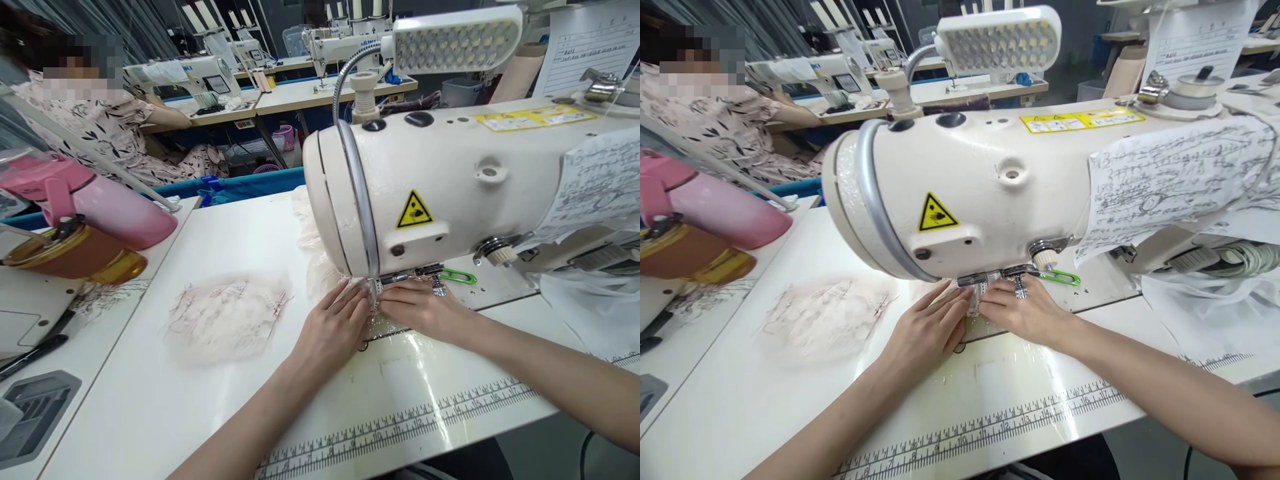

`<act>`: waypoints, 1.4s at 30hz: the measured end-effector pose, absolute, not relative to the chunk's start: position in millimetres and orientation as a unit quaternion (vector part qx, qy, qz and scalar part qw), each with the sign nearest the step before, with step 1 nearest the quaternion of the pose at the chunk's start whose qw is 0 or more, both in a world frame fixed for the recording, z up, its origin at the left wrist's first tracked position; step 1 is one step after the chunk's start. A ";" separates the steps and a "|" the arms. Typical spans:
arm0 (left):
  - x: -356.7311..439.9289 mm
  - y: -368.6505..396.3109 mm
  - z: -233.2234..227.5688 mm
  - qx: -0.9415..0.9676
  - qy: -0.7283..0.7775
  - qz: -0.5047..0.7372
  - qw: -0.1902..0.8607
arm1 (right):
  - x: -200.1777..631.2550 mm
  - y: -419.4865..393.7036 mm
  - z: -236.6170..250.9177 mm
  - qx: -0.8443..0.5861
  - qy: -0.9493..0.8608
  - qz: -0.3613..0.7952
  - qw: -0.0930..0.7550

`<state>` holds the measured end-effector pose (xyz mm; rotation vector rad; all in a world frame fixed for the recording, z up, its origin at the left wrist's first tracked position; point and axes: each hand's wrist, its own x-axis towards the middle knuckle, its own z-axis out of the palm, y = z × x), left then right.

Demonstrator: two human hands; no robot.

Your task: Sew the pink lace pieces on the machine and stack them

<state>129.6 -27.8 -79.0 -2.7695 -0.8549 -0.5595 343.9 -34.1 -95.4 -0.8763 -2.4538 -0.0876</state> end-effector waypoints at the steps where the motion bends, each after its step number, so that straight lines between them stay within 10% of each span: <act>1: 129.2 -27.5 -79.6 -0.933 -0.291 -0.187 0.096 | 343.4 -34.2 -94.6 -0.328 -0.907 -0.032 0.261; 42: 131.1 -26.6 -82.1 -0.930 -0.312 -0.153 0.119 | 351.7 -40.1 -82.5 -0.442 -0.875 -0.119 0.157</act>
